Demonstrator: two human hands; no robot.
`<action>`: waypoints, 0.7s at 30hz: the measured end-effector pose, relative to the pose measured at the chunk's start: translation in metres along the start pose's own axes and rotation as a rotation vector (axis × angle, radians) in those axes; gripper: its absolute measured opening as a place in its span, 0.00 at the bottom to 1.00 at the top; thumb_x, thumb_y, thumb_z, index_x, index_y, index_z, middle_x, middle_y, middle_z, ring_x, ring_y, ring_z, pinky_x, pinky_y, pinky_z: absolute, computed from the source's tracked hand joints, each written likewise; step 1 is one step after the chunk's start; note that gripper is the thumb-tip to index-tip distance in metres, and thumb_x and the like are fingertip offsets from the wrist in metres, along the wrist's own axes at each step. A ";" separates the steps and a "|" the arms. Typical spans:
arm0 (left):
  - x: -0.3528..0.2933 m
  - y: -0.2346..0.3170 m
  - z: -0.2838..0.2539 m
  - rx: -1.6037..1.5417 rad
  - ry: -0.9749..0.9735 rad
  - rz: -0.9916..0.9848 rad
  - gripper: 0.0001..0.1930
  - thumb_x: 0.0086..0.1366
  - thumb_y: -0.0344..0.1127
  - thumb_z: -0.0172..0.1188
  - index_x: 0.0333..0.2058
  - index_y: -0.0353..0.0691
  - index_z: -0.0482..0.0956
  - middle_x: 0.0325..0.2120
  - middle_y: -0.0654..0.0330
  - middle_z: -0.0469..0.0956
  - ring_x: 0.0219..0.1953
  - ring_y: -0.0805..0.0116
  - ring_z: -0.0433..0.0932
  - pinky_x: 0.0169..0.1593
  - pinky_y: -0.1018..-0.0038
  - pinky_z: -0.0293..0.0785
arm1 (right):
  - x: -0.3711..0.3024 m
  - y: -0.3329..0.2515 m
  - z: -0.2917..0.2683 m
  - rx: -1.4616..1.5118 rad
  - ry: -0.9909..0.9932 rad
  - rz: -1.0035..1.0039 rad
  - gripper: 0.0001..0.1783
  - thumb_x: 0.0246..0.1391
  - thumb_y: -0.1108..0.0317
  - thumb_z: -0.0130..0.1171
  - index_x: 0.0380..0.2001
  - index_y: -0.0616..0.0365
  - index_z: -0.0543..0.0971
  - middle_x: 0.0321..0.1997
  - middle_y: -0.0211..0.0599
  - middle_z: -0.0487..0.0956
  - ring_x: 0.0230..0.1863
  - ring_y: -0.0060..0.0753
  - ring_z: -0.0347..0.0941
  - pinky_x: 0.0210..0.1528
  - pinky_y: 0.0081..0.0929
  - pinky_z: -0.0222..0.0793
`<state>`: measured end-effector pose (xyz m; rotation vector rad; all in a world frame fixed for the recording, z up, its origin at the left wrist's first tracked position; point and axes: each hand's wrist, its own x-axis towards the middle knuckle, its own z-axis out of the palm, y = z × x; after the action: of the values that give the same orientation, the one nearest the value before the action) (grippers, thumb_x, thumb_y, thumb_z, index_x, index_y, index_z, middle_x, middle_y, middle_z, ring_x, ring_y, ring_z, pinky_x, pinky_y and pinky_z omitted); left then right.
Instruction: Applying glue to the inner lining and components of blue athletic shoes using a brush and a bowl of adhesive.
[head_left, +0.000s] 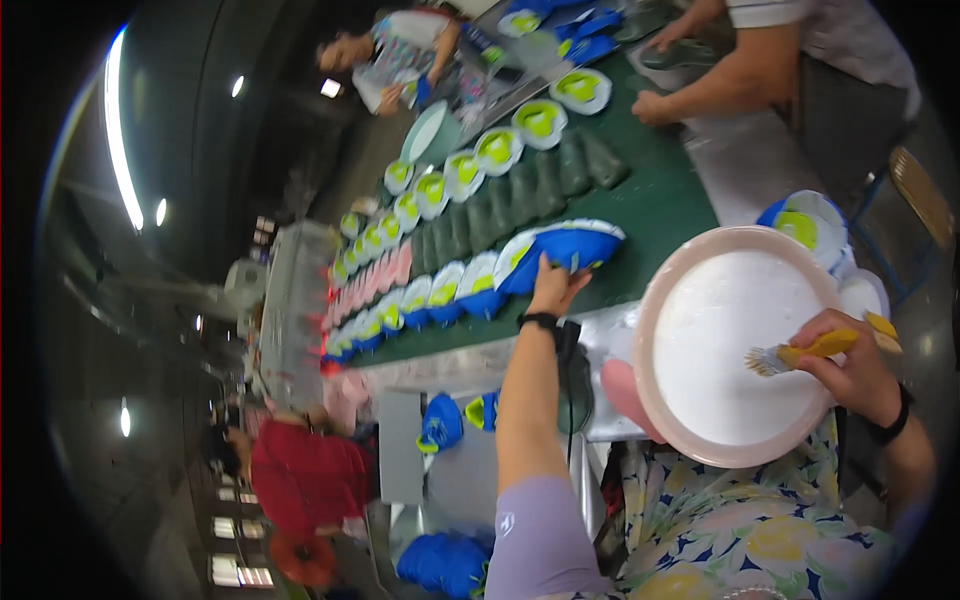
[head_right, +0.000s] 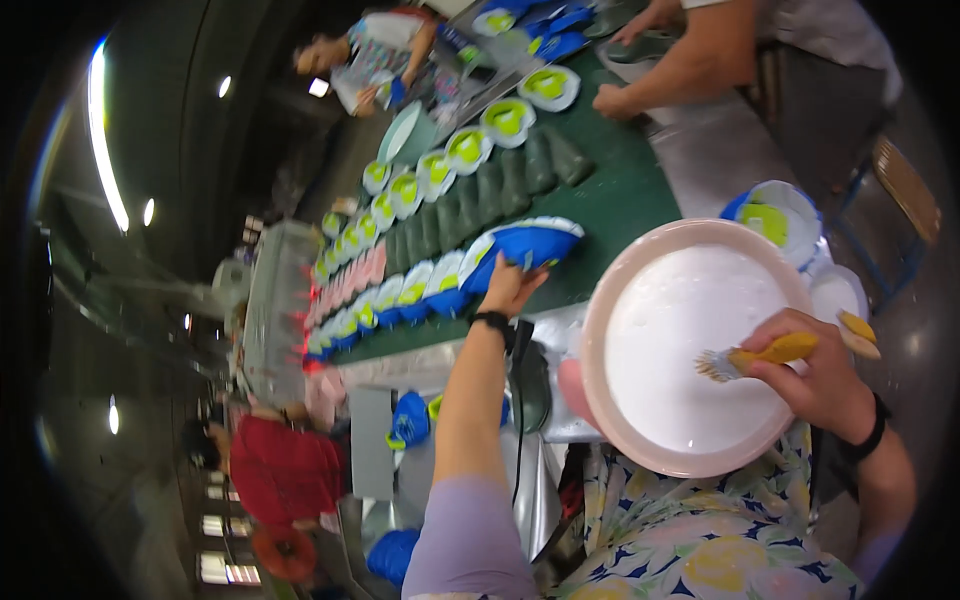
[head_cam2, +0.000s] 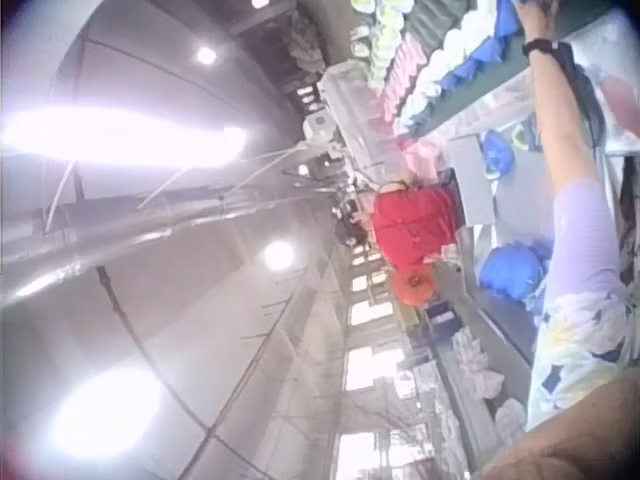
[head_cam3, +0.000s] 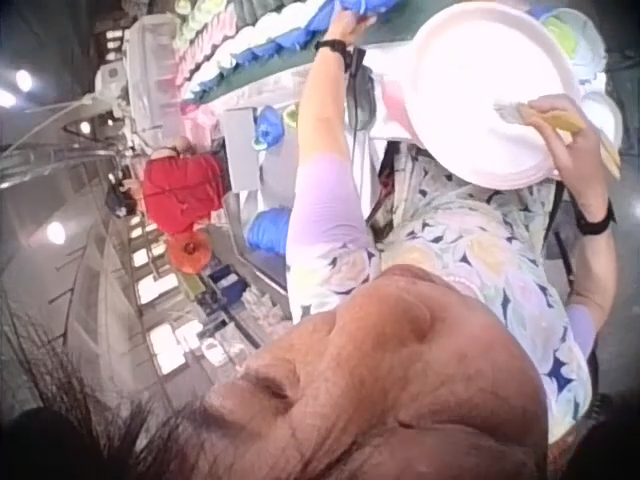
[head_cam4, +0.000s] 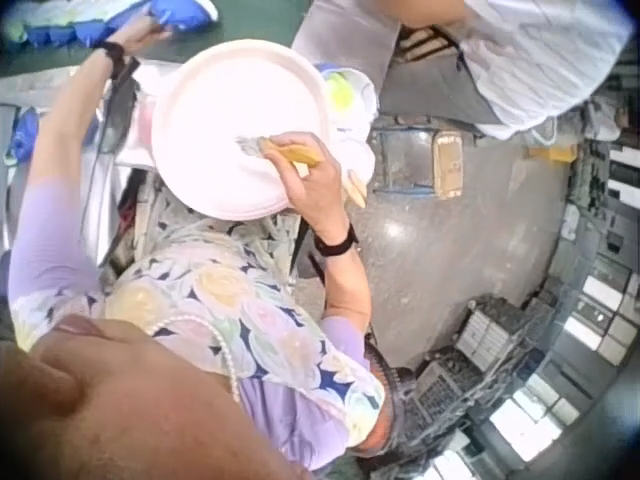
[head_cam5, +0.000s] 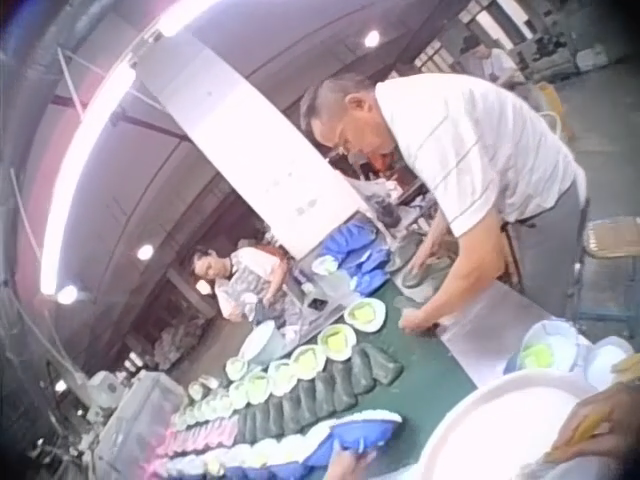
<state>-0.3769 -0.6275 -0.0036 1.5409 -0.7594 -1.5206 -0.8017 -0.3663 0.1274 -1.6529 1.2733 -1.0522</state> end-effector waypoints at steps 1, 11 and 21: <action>0.004 0.003 -0.008 0.170 0.014 -0.036 0.38 0.69 0.24 0.43 0.71 0.59 0.37 0.52 0.48 0.73 0.39 0.52 0.82 0.40 0.57 0.84 | 0.000 0.001 0.003 0.042 -0.054 -0.025 0.10 0.49 0.76 0.68 0.35 0.59 0.78 0.37 0.38 0.82 0.39 0.35 0.80 0.44 0.27 0.72; -0.149 0.015 -0.358 1.382 0.724 0.381 0.19 0.58 0.26 0.54 0.50 0.32 0.78 0.45 0.42 0.81 0.51 0.44 0.78 0.53 0.59 0.73 | 0.007 0.022 0.021 -0.108 -0.071 0.059 0.09 0.58 0.75 0.55 0.42 0.60 0.72 0.43 0.36 0.71 0.47 0.28 0.69 0.54 0.23 0.62; -0.260 -0.093 -0.443 1.922 0.781 0.277 0.11 0.54 0.36 0.69 0.35 0.45 0.79 0.39 0.56 0.76 0.50 0.54 0.74 0.49 0.50 0.70 | 0.014 -0.002 0.049 -0.060 -0.003 0.330 0.09 0.60 0.75 0.59 0.43 0.59 0.74 0.43 0.32 0.75 0.48 0.24 0.72 0.52 0.23 0.68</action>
<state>0.0263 -0.2960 0.0131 2.6931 -1.9300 0.6186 -0.7529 -0.3745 0.1140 -1.4222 1.5259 -0.8172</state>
